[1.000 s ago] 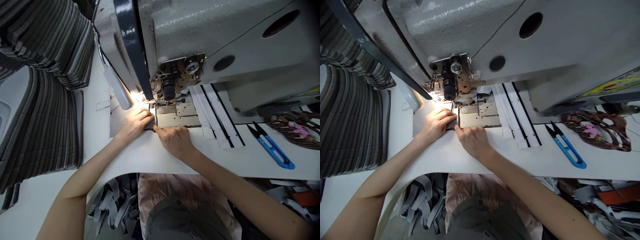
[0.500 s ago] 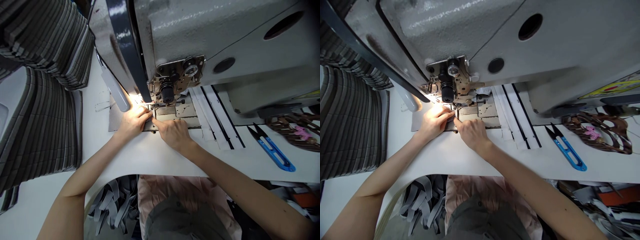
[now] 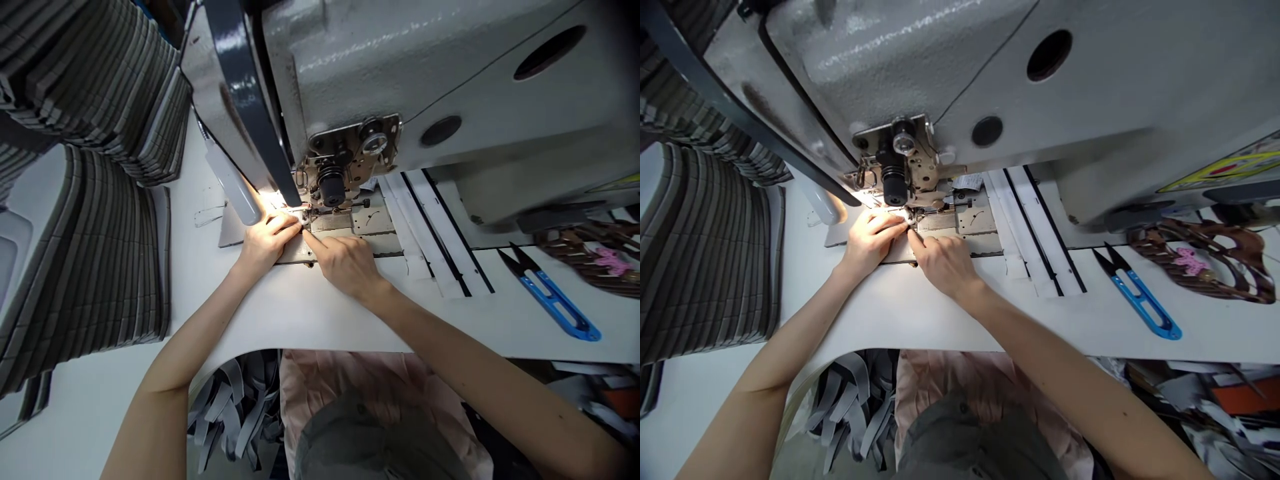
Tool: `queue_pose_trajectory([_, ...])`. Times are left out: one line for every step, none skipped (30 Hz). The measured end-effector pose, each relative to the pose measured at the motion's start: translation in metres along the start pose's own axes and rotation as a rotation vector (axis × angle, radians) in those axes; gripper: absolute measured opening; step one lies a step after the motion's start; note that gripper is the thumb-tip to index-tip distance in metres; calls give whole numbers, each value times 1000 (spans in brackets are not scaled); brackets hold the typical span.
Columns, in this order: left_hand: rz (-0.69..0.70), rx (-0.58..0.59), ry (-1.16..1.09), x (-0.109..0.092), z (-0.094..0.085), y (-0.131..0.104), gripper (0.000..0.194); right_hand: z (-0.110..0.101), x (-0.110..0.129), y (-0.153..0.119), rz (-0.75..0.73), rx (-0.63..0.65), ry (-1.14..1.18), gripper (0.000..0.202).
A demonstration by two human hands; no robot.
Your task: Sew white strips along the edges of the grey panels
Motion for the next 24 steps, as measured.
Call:
queue_pose_trajectory([-23,3,0,2,2,0,24,0,0,-1,1,-9,1,50])
queue_pose_trajectory([-47,6,0,4,3,1,25,1,0,-1,2,-17,3,47])
queue_pose_trajectory([-69,9,-2,6,5,1,26,1,-1,-1,1,-23,5,45])
queue_pose_trajectory([-87,11,-2,7,7,1,26,1,-1,-1,1,-30,5,44])
queue_pose_trajectory([-102,13,-3,9,8,0,26,1,0,-1,-3,-36,5,43])
queue_pose_trajectory([-115,14,-4,10,9,0,26,0,0,-1,-5,-40,4,43])
queue_pose_trajectory([-128,17,-5,11,10,0,26,0,0,-1,-6,-41,4,42])
queue_pose_trajectory([-139,21,-7,11,11,0,26,0,0,-1,-6,-40,4,41])
queue_pose_trajectory([-148,24,-8,11,12,0,27,-1,0,-2,-4,-39,4,41])
queue_pose_trajectory([-154,23,-8,12,12,1,27,-1,0,-2,-2,-38,5,40])
queue_pose_trajectory([-157,20,-8,11,12,1,27,-1,0,-2,-1,-37,8,39])
queue_pose_trajectory([-156,16,-5,11,12,2,27,-1,0,-1,1,-38,11,38])
queue_pose_trajectory([-154,13,-1,10,12,2,27,-1,0,-1,2,-40,15,38])
queue_pose_trajectory([-153,13,2,10,12,3,26,-1,0,-1,3,-43,22,37])
queue_pose_trajectory([-153,15,5,9,11,3,27,0,-1,-2,4,-47,31,36])
queue_pose_trajectory([-153,18,8,9,11,4,27,0,-1,-2,3,-54,45,36])
queue_pose_trajectory([-152,22,10,8,11,4,27,0,-2,-3,1,-70,64,35])
queue_pose_trajectory([-148,23,11,8,10,5,27,-1,-3,-5,1,-94,89,34])
queue_pose_trajectory([-142,21,9,7,9,5,26,-2,-6,-7,6,-126,116,34])
queue_pose_trajectory([-135,16,7,7,9,5,25,-6,-9,-10,24,-165,141,34])
queue_pose_trajectory([-125,10,1,6,8,6,24,-10,-15,-14,58,-207,159,34])
queue_pose_trajectory([-115,3,-5,5,7,6,24,-15,-22,-18,106,-247,165,34])
queue_pose_trajectory([-108,-6,-10,5,7,5,25,-20,-30,-21,162,-279,158,34])
queue_pose_trajectory([-101,-15,-15,4,6,5,26,-26,-39,-24,221,-305,134,35])
Point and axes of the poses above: each hand's wrist, its own y-axis towards the middle knuckle, its own z-axis out of the palm, x = y × z, the point moved 5 cm from there along y, towards the middle knuckle, and after that the axes turned 14 degrees about -z, right-handed, at the moved point
